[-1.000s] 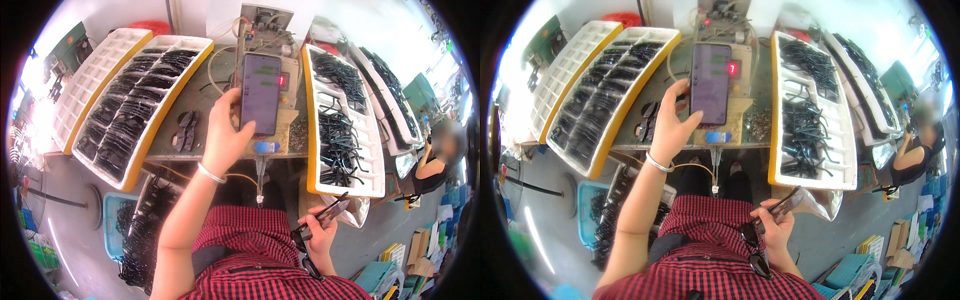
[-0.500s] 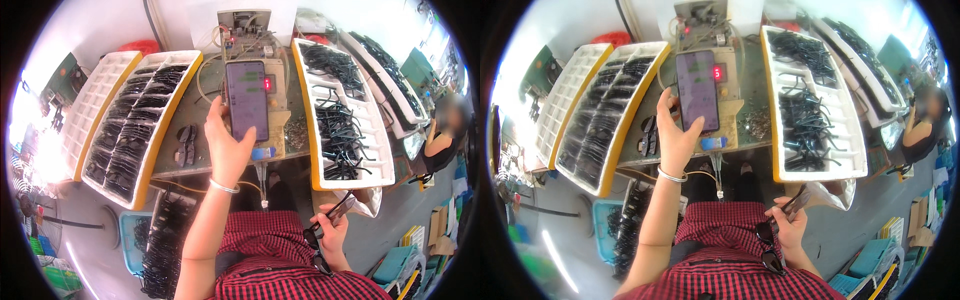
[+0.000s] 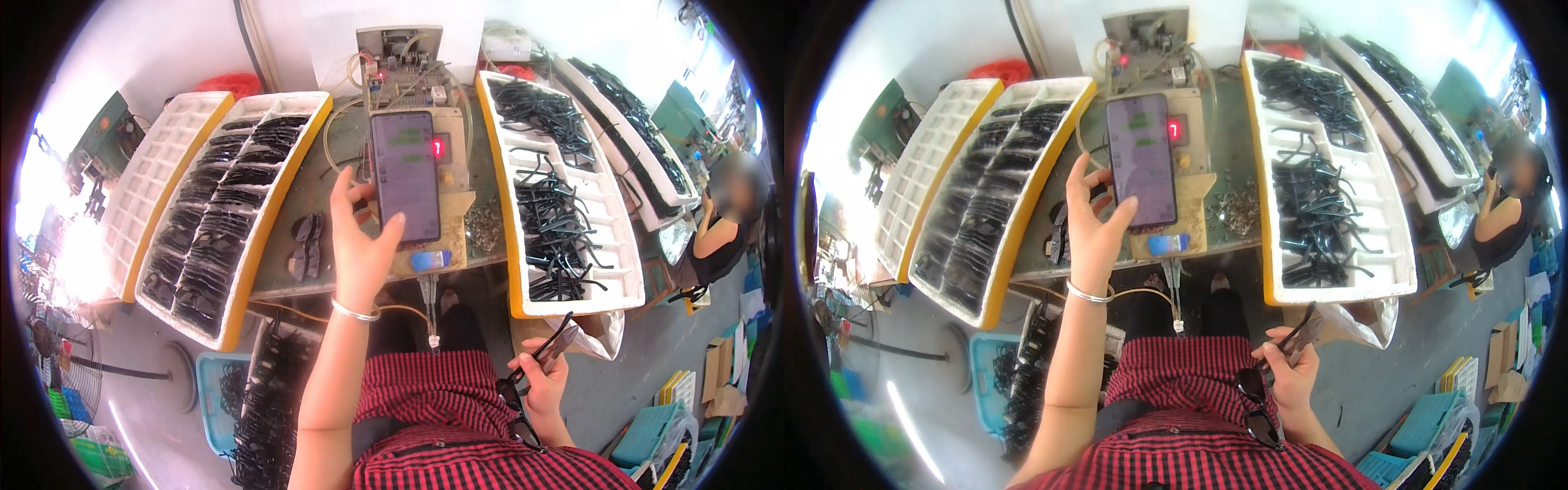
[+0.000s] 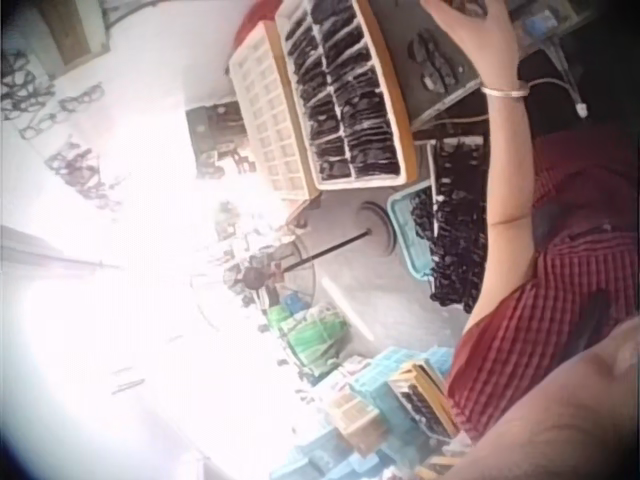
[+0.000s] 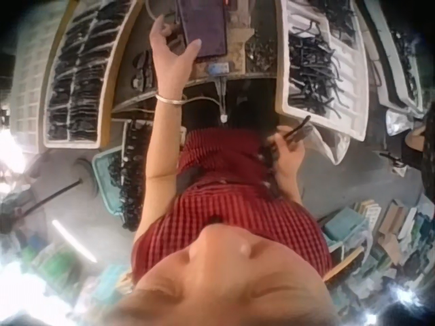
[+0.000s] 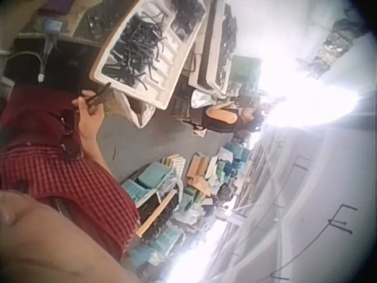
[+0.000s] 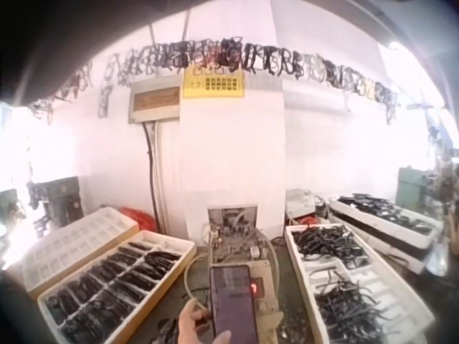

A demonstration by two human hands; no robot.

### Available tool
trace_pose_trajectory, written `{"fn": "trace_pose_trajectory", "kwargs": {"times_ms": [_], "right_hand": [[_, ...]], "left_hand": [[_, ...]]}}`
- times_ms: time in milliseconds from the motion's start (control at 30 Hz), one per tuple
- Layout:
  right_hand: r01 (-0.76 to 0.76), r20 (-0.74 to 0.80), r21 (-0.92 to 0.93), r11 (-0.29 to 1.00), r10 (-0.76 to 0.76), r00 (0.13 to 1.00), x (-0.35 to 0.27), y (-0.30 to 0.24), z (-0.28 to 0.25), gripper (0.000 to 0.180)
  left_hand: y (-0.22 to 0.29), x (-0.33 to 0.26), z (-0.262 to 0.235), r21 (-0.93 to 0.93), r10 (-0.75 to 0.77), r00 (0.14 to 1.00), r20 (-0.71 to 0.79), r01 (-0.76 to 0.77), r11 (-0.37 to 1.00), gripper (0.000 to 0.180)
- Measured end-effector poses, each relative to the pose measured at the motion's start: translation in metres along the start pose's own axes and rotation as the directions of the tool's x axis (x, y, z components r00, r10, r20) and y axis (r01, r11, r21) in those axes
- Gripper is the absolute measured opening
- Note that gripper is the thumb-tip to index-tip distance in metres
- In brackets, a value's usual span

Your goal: The person repeatedly picks up sunglasses frames and arms from trays, uses pliers to attach the arms to the frames, and places the assembled units into a tray. The process is repeated multiple times in a continuous assembly loop.

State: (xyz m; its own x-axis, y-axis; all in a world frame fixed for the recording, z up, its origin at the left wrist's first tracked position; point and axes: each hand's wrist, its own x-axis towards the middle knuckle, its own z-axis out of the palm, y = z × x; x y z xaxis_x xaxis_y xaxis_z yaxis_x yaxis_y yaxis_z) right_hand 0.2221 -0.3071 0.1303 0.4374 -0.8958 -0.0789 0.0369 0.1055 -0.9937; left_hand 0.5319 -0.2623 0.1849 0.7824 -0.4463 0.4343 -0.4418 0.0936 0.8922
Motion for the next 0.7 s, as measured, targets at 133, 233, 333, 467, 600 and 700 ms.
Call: {"fn": "trace_pose_trajectory", "kwargs": {"times_ms": [133,233,333,467,600,700], "right_hand": [[0.016,-0.028,0.016,1.000,-0.016,0.999,0.000,0.001,-0.001,0.020],[0.000,-0.016,0.014,1.000,0.000,1.000,-0.001,0.002,-0.001,0.020],[-0.012,-0.012,0.012,1.000,0.012,1.000,-0.001,0.002,-0.002,0.021],[-0.015,-0.037,0.017,1.000,0.015,0.999,-0.003,0.001,-0.001,0.020],[-0.023,-0.048,0.005,1.000,0.023,0.999,-0.002,0.002,-0.003,0.020],[-0.047,-0.055,0.042,0.998,0.049,0.997,-0.002,0.001,-0.001,0.020]], "left_hand": [[-0.002,0.006,-0.009,-0.298,-0.098,0.994,0.045,0.107,0.949,0.064],[-0.010,0.011,-0.012,-0.307,-0.099,0.994,0.047,0.109,0.945,0.065],[-0.009,0.013,-0.008,-0.145,-0.094,0.995,0.017,0.095,0.985,0.065],[-0.002,0.016,-0.006,-0.110,-0.082,0.996,0.020,0.084,0.990,0.075],[0.004,0.016,0.010,0.027,0.043,0.998,-0.042,-0.042,0.999,0.091],[0.010,0.017,0.024,0.138,0.070,0.994,-0.084,-0.058,0.989,0.100]]}}
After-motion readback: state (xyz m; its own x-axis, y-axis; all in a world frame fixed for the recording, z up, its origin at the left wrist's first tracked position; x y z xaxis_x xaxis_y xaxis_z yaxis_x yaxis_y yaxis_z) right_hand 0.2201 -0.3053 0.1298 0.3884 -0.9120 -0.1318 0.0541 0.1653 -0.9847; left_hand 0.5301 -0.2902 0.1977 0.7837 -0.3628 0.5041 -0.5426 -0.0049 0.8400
